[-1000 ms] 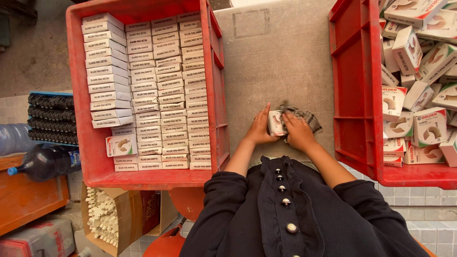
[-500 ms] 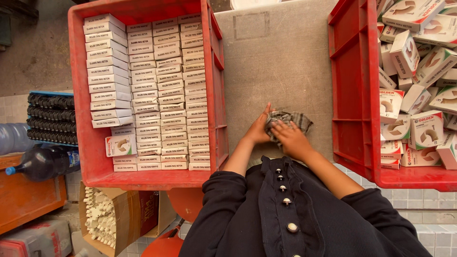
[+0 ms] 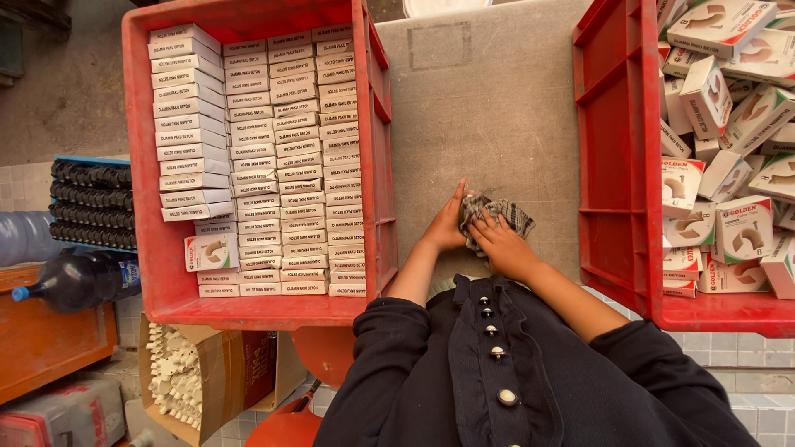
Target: The person repeatedly picks small white boxes from a red crate, wipes each one with a cloth, and places it into a second red crate. The process is continuous and repetitive throughout the clip.
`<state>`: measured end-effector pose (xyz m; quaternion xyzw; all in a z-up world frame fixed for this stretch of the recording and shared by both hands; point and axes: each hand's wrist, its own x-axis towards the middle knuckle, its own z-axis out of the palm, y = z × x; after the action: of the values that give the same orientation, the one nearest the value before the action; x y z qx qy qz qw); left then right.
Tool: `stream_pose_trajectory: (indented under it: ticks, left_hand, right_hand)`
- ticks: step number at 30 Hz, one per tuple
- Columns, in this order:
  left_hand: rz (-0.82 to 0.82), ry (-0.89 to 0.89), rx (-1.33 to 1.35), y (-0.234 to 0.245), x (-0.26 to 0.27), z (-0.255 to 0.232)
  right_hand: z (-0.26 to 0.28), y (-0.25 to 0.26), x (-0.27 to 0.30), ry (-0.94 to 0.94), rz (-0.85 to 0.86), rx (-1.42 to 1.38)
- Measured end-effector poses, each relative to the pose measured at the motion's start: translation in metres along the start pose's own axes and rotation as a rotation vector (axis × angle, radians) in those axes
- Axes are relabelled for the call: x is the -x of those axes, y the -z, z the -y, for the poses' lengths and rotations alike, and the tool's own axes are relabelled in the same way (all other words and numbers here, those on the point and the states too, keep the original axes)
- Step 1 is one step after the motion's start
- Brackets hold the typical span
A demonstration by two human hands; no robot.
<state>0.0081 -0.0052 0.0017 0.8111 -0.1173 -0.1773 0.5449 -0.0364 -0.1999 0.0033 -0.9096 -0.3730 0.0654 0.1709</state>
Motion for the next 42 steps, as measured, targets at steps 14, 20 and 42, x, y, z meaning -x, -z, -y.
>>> stream_pose_trajectory:
  ticks: [14,20,42]
  left_hand:
    - [0.085,0.123,-0.061,0.008,0.003,-0.035]
    - [0.037,0.017,-0.113,-0.004,-0.003,-0.02]
    - [0.13,-0.062,-0.459,-0.014,0.002,-0.002]
  right_hand:
    - [-0.003,0.027,-0.026,-0.112,0.013,0.005]
    - [-0.009,0.018,0.008,0.017,-0.232,0.0]
    - [-0.016,0.009,-0.02,-0.314,0.289,0.066]
